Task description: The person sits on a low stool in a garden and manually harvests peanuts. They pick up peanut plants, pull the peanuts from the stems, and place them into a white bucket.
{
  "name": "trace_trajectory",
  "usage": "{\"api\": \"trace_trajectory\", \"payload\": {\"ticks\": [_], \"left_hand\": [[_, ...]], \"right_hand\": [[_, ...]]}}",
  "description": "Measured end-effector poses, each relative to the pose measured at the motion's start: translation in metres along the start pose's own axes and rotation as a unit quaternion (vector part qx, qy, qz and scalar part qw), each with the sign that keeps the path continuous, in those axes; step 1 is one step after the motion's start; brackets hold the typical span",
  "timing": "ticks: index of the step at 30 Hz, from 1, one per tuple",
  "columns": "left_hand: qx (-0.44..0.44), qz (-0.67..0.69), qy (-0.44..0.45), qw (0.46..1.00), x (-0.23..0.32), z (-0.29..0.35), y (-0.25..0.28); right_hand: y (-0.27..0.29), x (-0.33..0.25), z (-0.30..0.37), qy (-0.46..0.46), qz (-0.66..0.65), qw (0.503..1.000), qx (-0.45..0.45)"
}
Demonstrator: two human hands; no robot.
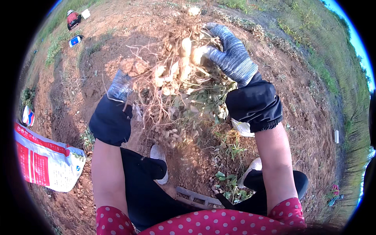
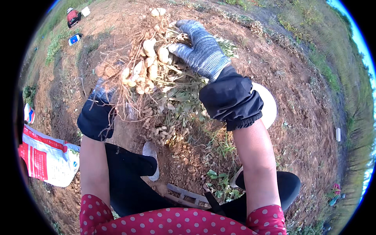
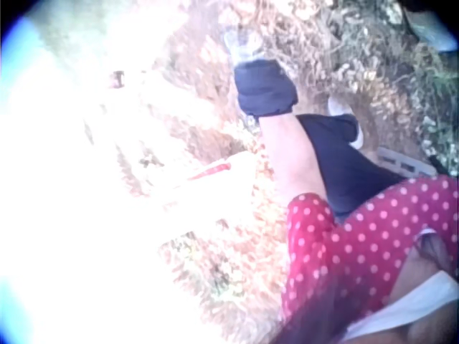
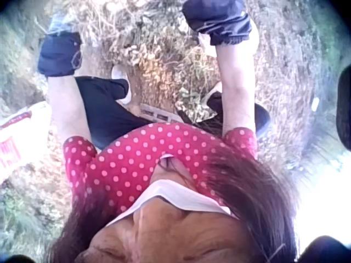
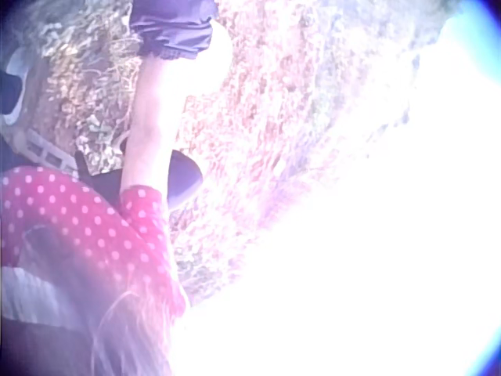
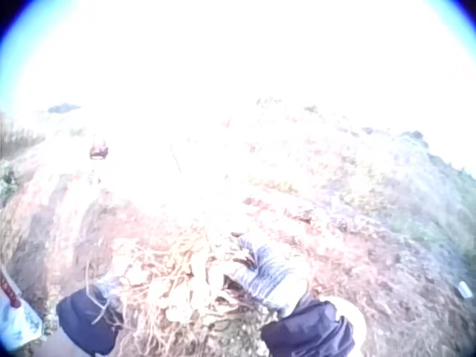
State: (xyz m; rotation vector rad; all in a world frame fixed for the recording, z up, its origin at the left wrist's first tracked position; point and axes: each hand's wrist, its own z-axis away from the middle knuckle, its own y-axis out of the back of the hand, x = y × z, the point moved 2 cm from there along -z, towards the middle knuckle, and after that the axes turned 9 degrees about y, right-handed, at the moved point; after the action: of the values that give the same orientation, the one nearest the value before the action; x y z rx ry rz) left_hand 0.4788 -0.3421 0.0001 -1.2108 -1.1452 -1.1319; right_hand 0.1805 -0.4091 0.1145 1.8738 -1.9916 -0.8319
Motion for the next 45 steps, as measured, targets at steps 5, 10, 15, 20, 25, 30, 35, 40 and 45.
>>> {"api": "trace_trajectory", "payload": {"ticks": [5,10,15,20,25,30,35,40,45], "left_hand": [[-0.137,0.154,-0.056,0.977,0.001,-0.003,-0.066],[-0.245,0.277,0.038,0.928,-0.078,-0.033,-0.051],[-0.092,0.159,0.210,0.960,-0.004,0.029,-0.119],[-0.117,0.352,0.083,0.925,-0.007,0.024,-0.171],[-0.215,0.285,0.099,0.929,-0.034,0.033,-0.173],[-0.027,0.227,0.150,0.962,-0.049,0.042,-0.186],[-0.022,0.179,0.169,0.969,-0.038,0.040,-0.190],[0.006,0.172,0.163,0.971,-0.070,0.029,-0.184],[0.016,0.179,0.162,0.970,-0.090,0.023,-0.176]], "right_hand": [[0.060,-0.040,-0.061,-0.091,-0.103,0.990,-0.043],[0.092,-0.089,-0.077,-0.021,0.034,0.997,-0.059],[0.057,-0.078,0.010,-0.302,0.024,0.951,-0.055],[0.011,-0.075,0.106,-0.459,-0.078,0.882,0.069],[-0.001,-0.076,0.138,-0.452,-0.324,0.790,0.256],[-0.009,-0.059,0.173,-0.454,-0.308,0.805,0.226],[-0.003,-0.056,0.192,-0.446,-0.367,0.765,0.285],[-0.007,-0.050,0.211,-0.428,-0.375,0.757,0.319],[-0.003,-0.054,0.222,-0.442,-0.370,0.736,0.356]]}}
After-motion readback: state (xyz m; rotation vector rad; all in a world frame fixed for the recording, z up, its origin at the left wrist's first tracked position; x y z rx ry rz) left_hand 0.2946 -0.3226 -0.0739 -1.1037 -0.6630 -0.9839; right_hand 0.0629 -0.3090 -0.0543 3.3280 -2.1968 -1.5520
